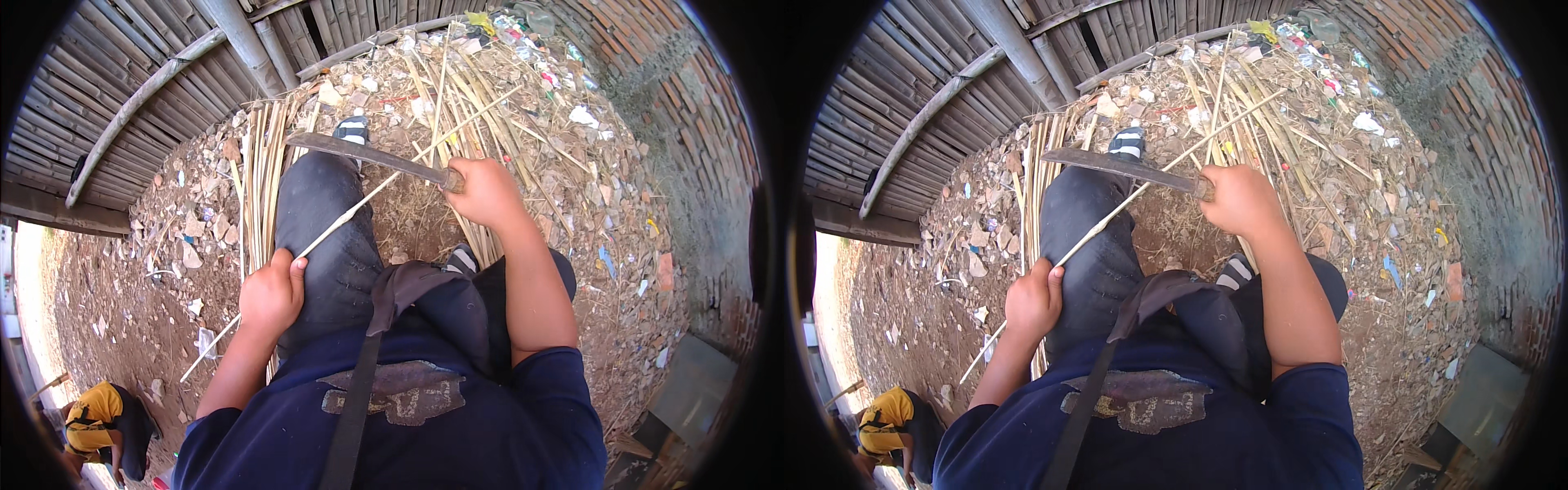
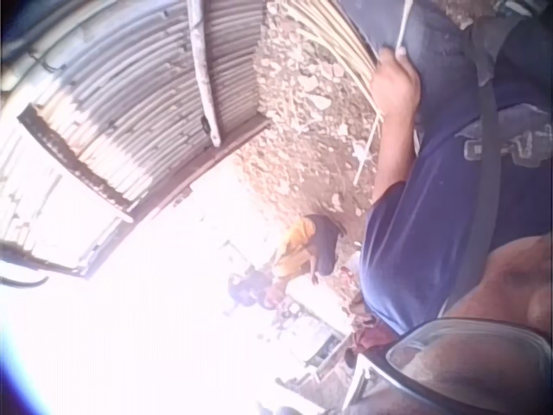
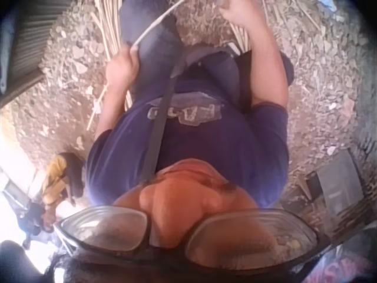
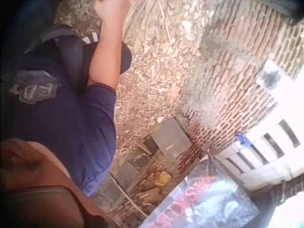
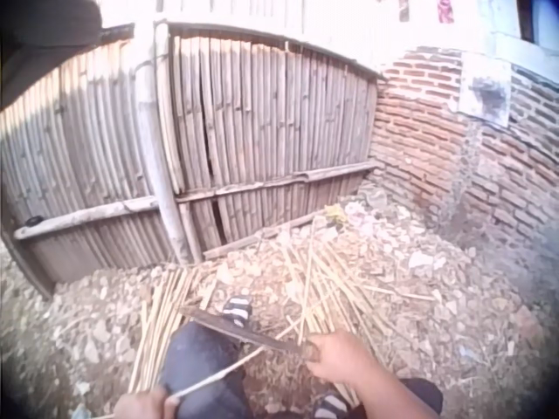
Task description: The person strips thin layers from a bamboo stick using a machete while sitting on the ground.
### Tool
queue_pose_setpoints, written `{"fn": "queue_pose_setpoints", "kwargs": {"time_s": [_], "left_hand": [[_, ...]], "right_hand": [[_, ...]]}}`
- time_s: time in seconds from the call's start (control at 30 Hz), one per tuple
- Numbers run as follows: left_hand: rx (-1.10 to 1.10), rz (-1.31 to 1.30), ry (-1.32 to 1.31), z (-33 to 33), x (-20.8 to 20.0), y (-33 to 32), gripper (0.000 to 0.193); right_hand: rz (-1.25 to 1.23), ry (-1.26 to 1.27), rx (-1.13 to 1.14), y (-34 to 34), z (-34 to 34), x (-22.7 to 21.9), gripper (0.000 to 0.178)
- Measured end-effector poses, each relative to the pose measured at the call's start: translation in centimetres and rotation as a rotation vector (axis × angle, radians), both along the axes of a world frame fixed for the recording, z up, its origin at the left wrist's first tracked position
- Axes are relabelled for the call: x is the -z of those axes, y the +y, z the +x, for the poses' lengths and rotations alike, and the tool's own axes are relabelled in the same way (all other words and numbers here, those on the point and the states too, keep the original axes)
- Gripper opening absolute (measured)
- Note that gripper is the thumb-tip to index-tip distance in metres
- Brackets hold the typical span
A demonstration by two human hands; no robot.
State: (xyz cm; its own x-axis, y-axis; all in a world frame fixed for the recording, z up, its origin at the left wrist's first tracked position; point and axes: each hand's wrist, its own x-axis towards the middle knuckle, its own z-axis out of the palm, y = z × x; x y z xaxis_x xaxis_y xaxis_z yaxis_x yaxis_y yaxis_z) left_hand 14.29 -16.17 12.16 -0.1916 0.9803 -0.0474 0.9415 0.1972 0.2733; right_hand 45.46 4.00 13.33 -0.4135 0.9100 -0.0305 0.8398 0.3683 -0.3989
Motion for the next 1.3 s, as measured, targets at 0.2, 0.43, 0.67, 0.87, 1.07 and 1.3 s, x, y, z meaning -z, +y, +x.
{"fn": "queue_pose_setpoints", "kwargs": {"time_s": [0.2,0.43,0.67,0.87,1.07,1.3], "left_hand": [[0.046,0.074,0.04,0.1,0.3,0.1,0.034],[0.027,0.031,0.055,-0.1,0.5,-0.2,0.033],[0.027,0.082,0.06,0.1,-0.2,-0.2,0.034],[0.071,0.079,0.035,0.0,-0.8,-0.1,0.037],[0.027,0.129,-0.01,-0.5,-0.5,-0.5,0.04],[0.109,0.09,-0.113,-1.0,0.0,-0.3,0.044]], "right_hand": [[-0.213,0.179,0.069,2.0,1.9,1.4,0.033],[-0.077,0.031,-0.043,0.7,0.4,0.7,0.031],[-0.113,0.081,0.07,0.4,0.7,0.2,0.026],[-0.217,0.123,0.088,1.7,1.9,1.5,0.025],[-0.107,0.196,0.047,2.0,2.6,2.1,0.025],[-0.157,0.173,0.023,1.7,4.2,3.4,0.023]]}}
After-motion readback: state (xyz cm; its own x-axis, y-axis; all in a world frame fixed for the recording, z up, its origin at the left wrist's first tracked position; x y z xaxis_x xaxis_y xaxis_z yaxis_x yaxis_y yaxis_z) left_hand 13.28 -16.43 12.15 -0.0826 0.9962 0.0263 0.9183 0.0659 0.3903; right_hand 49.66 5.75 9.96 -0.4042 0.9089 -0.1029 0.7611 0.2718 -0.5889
